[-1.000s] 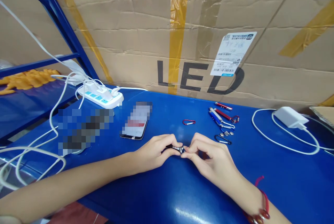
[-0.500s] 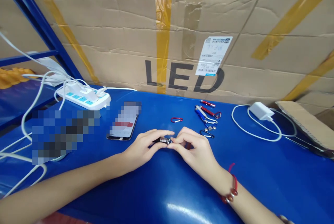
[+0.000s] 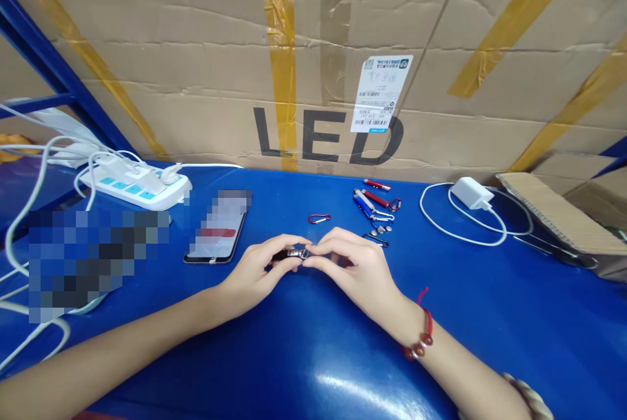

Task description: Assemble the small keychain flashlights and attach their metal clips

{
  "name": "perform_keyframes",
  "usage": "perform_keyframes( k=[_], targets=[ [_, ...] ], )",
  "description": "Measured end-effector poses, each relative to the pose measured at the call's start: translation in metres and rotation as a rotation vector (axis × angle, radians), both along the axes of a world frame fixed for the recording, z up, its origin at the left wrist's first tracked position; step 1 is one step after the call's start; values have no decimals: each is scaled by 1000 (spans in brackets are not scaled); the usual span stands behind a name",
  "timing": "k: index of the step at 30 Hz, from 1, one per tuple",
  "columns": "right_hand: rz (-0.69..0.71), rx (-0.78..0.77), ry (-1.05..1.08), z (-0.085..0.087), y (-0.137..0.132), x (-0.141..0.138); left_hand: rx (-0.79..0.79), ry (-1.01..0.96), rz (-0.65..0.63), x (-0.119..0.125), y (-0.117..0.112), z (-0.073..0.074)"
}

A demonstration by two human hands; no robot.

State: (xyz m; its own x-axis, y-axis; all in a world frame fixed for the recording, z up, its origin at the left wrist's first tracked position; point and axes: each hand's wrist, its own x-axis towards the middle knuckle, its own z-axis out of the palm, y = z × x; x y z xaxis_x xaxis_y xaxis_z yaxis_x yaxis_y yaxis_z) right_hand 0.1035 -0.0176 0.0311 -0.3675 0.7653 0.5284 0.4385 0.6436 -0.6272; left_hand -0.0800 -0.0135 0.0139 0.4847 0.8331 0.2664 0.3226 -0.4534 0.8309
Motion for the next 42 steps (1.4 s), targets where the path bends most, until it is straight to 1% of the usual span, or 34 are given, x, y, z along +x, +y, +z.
perform_keyframes(
  k=[7, 9, 11, 13, 15, 17, 18, 21, 24, 27, 31, 33, 39, 42],
  targets=[
    [-107, -33, -106, -5, 4, 7, -25, 3, 47, 1, 3, 2],
    [-140, -12, -155, -4, 6, 11, -44, 4, 56, 1, 3, 3],
    [-180, 52, -239, -1, 10, 18, -61, 4, 67, 2, 3, 5],
    [-265, 143, -346, 5, 15, 27, -75, 5, 84, 3, 2, 6],
    [-404, 203, -424, 10, 21, 38, -83, 5, 108, 3, 1, 7],
    [-498, 175, -484, 15, 26, 49, -98, -1, 132, 4, 0, 8],
    [-503, 132, -531, 17, 28, 54, -111, -8, 143, 4, -1, 8],
    [-430, -7, -670, 19, 30, 63, -158, -35, 160, 5, -2, 10],
    [-388, -86, -736, 21, 29, 64, -176, -46, 164, 4, -2, 11],
    [-360, -128, -711, 21, 27, 61, -171, -45, 172, 4, -1, 11],
    [-175, -252, -648, 17, 26, 55, -157, -54, 191, 3, 0, 10],
    [-122, -295, -632, 16, 26, 51, -152, -66, 194, 4, 0, 9],
    [-59, -341, -572, 12, 29, 47, -180, -22, 218, 4, -3, 10],
    [-57, -256, -557, 7, 31, 52, -141, 14, 205, 4, -3, 10]
  ],
)
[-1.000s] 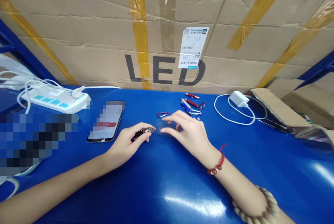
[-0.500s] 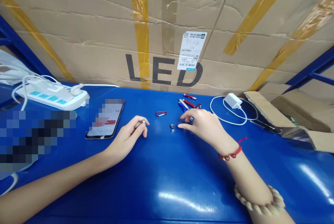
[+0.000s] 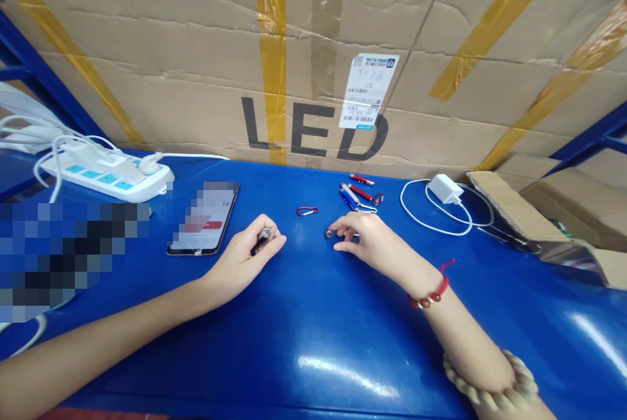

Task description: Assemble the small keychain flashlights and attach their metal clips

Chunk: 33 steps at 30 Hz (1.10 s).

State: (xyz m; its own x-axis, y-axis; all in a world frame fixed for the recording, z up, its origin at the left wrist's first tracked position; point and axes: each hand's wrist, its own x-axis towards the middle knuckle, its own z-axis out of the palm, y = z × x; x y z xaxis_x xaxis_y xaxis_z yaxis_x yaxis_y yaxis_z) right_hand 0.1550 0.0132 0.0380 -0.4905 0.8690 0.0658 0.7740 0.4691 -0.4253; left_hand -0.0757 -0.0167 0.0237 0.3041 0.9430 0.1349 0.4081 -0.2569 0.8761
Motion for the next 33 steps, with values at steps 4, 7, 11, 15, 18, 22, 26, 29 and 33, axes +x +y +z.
perform_keyframes(
  k=[4, 7, 11, 15, 18, 22, 26, 29, 33],
  targets=[
    [-15, 121, -48, -8, 3, 9, 43, 22, -11, 0, 1, -2],
    [-69, 134, -66, -11, 3, 12, 47, 16, -4, -1, 1, -3],
    [-108, 122, -91, -10, 2, 9, 20, 10, -5, 0, 0, -3],
    [-106, 153, -37, -11, 2, 7, 12, -19, -20, 0, -1, -3],
    [-129, 138, -8, -14, 3, 7, 12, -42, -21, 0, -1, -3],
    [-144, 120, 35, -12, 2, 3, 9, -49, -15, -1, -1, -3],
    [-128, 141, 148, -1, -4, -7, 21, -19, -42, -1, -1, -3],
    [-170, 162, 329, 10, -16, -20, 45, 26, -112, -1, -2, -5],
    [-77, 37, 579, 18, -35, -42, 97, 76, -197, 0, -4, -8]
  ],
)
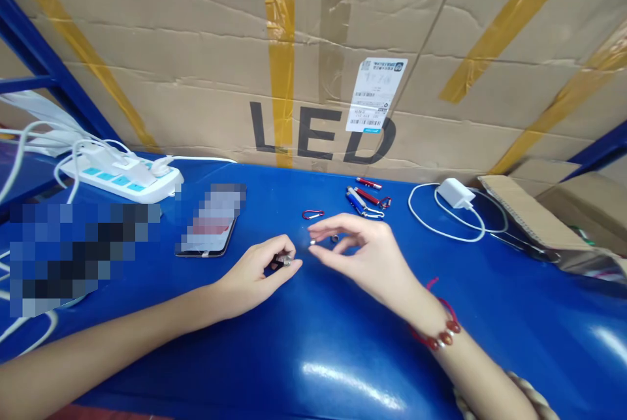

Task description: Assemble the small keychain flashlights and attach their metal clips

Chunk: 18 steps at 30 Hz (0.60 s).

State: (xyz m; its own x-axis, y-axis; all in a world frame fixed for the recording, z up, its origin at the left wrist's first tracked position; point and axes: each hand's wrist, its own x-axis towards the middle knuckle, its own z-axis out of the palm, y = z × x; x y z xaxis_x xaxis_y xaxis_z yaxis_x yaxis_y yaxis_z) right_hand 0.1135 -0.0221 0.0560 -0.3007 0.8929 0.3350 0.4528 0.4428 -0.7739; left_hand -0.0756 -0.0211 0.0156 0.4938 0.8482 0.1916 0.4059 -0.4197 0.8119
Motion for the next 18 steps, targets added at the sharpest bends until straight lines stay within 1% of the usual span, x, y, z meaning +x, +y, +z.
perform_keyframes(
  k=[2, 5, 10, 14, 18],
  targets=[
    [93, -48, 55, 0, -8, -9, 3, 0, -23, 0, 0, 0],
    [154, -84, 85, -4, -13, -17, -7, -5, -46, 0, 0, 1],
    [133, -86, 87, -10, -9, -17, 15, 3, -62, -1, 1, 1],
    [132, -80, 78, -11, -9, -16, 25, -3, -72, -1, 1, -2],
    [90, -153, 131, -11, -10, -16, 22, -18, -89, -1, -1, -2]
  ],
)
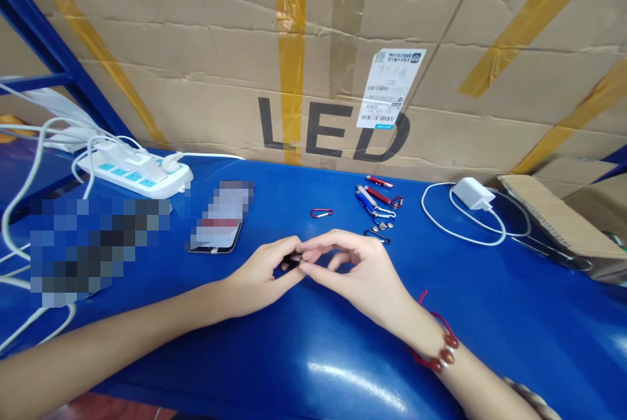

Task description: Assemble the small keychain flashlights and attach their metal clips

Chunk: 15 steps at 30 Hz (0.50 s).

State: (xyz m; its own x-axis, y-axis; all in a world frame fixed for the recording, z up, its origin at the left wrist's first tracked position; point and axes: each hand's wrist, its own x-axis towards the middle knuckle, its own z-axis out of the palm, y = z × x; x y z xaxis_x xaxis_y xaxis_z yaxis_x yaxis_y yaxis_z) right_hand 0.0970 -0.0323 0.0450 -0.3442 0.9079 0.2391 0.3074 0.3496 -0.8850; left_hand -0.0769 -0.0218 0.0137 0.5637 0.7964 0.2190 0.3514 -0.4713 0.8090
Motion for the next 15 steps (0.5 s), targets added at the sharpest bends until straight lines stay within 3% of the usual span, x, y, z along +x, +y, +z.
perform_keyframes(
  k=[8, 15],
  targets=[
    [41, -248, 105, -4, 7, 2, -30, -11, -7, 0, -2, 1],
    [31, -227, 17, -6, 7, 3, -27, -14, -25, 0, -2, 2]
  ],
)
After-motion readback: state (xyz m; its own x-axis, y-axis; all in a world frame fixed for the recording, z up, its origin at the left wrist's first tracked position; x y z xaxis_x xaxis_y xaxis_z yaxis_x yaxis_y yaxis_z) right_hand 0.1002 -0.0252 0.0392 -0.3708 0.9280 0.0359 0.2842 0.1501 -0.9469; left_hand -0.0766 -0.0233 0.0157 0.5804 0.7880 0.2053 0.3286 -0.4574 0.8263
